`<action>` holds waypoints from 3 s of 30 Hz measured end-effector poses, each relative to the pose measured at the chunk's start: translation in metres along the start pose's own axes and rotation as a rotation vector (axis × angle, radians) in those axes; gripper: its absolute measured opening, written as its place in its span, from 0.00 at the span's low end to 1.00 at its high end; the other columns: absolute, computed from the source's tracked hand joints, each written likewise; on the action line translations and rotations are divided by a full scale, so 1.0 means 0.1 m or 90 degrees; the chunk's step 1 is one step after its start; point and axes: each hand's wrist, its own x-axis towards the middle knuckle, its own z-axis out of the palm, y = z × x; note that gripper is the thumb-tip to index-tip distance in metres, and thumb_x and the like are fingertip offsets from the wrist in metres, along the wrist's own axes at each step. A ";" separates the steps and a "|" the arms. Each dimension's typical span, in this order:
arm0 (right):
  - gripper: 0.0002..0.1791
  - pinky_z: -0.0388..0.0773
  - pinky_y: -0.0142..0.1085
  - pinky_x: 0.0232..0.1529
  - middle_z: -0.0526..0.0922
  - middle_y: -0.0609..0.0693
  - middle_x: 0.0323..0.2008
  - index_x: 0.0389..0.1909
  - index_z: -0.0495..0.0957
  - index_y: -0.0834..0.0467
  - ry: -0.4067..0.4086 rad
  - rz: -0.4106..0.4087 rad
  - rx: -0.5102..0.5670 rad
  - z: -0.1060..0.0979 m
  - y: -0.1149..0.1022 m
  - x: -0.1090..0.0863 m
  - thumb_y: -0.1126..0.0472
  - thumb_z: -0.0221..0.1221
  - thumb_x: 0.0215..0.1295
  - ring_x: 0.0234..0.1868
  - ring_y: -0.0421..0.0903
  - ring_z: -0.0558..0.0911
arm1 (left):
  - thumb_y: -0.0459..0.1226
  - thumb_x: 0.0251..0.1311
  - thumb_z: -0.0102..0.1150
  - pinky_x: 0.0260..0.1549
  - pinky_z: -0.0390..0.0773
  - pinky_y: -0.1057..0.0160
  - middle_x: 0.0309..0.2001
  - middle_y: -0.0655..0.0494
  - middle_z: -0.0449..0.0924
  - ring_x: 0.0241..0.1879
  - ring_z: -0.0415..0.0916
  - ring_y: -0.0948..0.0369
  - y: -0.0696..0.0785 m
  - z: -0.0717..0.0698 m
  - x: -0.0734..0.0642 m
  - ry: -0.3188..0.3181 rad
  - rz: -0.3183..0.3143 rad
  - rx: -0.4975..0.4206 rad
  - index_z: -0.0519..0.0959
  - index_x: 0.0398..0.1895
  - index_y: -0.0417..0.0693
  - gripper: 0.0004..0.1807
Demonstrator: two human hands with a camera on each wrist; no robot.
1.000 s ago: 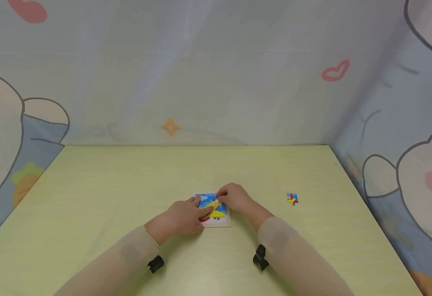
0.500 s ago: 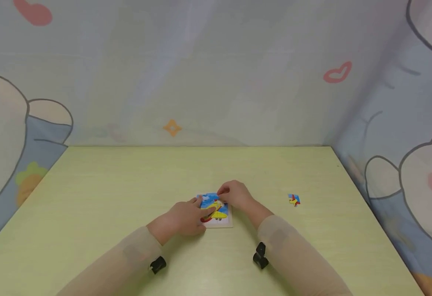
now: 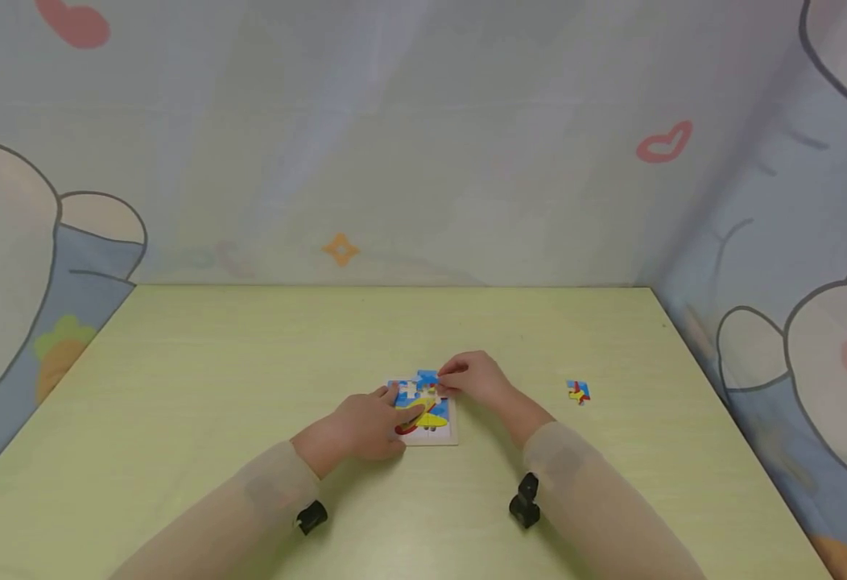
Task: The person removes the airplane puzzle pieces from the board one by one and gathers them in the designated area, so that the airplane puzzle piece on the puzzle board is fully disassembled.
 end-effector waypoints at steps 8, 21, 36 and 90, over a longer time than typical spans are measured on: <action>0.11 0.76 0.37 0.43 0.83 0.54 0.38 0.42 0.80 0.66 -0.011 -0.001 0.020 -0.11 0.11 -0.04 0.62 0.59 0.63 0.40 0.45 0.81 | 0.48 0.60 0.50 0.52 0.69 0.52 0.70 0.44 0.54 0.68 0.53 0.49 -0.01 0.02 0.02 0.000 -0.003 -0.002 0.60 0.69 0.71 0.31; 0.12 0.78 0.35 0.40 0.82 0.55 0.40 0.44 0.78 0.69 -0.005 0.035 0.087 -0.27 0.27 -0.13 0.65 0.57 0.63 0.38 0.43 0.81 | 0.49 0.61 0.50 0.47 0.72 0.55 0.70 0.44 0.53 0.68 0.53 0.50 0.00 0.03 0.01 0.003 -0.003 0.011 0.59 0.69 0.71 0.31; 0.15 0.78 0.33 0.41 0.82 0.55 0.39 0.47 0.76 0.71 0.005 0.058 0.146 -0.41 0.36 -0.25 0.64 0.58 0.64 0.38 0.42 0.82 | 0.46 0.60 0.49 0.41 0.73 0.58 0.70 0.44 0.53 0.68 0.52 0.50 -0.01 0.02 0.01 0.000 -0.004 -0.002 0.59 0.69 0.70 0.32; 0.16 0.78 0.31 0.35 0.82 0.50 0.33 0.47 0.72 0.77 0.051 0.088 0.084 -1.08 0.86 -0.46 0.68 0.53 0.66 0.33 0.37 0.81 | 0.46 0.58 0.50 0.48 0.70 0.56 0.70 0.44 0.53 0.67 0.54 0.51 -0.01 0.02 0.02 0.001 -0.024 -0.012 0.58 0.69 0.73 0.33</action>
